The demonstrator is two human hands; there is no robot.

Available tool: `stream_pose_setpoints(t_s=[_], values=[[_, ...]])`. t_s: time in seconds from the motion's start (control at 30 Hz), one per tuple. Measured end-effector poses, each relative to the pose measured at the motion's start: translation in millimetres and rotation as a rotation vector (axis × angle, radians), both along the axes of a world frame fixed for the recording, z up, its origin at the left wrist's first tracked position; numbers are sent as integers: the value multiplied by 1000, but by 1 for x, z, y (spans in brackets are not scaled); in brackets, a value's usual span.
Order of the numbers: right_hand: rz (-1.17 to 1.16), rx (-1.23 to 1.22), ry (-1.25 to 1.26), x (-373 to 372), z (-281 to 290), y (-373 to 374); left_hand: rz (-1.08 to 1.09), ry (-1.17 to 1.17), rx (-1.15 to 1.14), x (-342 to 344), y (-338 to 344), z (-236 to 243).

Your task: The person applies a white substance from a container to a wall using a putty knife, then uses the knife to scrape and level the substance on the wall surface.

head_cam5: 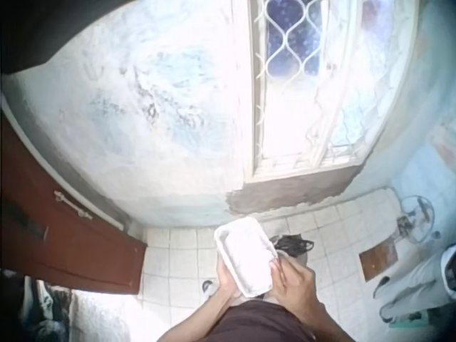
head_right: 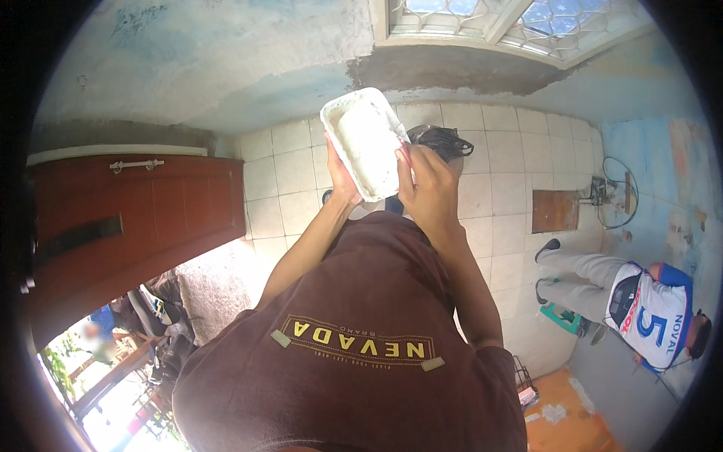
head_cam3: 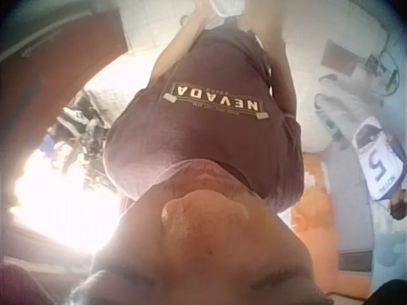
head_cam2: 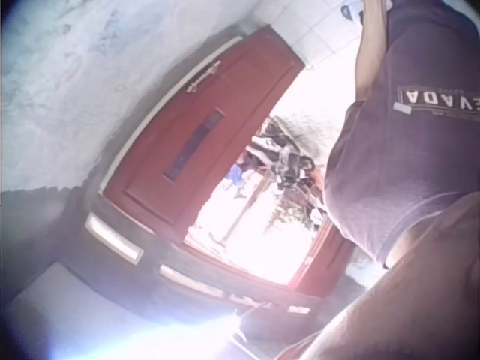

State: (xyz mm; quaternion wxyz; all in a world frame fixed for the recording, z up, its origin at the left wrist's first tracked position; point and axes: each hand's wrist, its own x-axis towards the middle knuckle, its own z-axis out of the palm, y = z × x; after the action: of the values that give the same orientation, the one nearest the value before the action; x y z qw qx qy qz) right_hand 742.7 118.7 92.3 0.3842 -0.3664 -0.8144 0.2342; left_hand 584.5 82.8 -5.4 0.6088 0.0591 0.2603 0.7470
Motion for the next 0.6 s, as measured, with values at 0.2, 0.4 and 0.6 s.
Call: stream_pose_setpoints(t_s=[0.2,0.4,0.6], values=[[63,-173,-61,19,-4,6,-16,-1,41,15,-1,-3],[26,-150,37,16,38,9,26,-5,35,25,2,3],[153,-217,-98,8,-17,13,46,-72,-16,31,4,-1]])
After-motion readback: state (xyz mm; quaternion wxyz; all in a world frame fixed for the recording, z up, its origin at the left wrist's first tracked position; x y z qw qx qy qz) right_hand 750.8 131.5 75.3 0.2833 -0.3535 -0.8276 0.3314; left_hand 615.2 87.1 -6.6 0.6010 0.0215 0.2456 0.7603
